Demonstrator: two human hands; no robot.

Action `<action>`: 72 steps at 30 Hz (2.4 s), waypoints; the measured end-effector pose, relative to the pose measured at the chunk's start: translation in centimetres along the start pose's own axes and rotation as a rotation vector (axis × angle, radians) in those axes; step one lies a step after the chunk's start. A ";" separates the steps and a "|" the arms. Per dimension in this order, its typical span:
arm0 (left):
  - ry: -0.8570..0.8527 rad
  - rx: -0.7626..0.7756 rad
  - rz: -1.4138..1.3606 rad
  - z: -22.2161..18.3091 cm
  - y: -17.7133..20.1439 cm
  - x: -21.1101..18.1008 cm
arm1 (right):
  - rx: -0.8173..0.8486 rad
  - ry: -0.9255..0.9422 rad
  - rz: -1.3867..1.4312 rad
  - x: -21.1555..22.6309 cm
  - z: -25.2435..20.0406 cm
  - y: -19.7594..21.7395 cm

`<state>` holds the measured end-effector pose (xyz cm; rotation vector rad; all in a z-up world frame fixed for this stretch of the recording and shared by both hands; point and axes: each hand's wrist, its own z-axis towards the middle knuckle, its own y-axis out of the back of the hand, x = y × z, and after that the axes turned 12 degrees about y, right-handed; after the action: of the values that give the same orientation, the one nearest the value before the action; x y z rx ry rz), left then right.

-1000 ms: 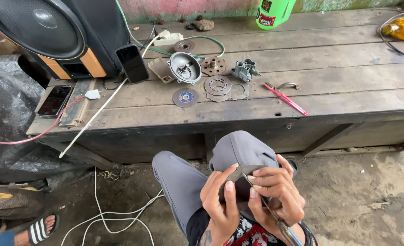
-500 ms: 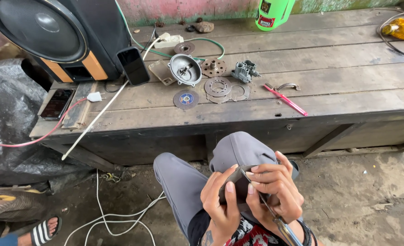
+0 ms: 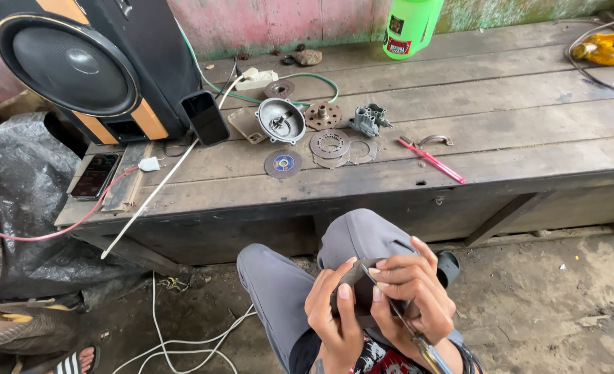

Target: Scraping and cleaning a motorcycle clutch plate using a small metal tool and a brush on a workbench.

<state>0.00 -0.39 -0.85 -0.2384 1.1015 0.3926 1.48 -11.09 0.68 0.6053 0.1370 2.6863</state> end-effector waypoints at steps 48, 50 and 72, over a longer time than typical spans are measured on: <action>-0.004 0.002 -0.017 0.2 0.0 0.1 | -0.021 0.006 -0.011 -0.2 -0.6 -0.1; 0.014 0.010 -0.003 0.0 0.1 0.1 | -0.014 0.001 -0.015 -0.2 -1.0 0.1; 0.039 0.007 -0.044 -0.6 -0.1 0.5 | -0.005 0.038 0.073 -0.3 -1.1 -0.1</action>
<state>-0.26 -0.60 -1.56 -0.2646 1.1339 0.3458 1.31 -11.12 -0.44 0.5682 0.1211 2.7689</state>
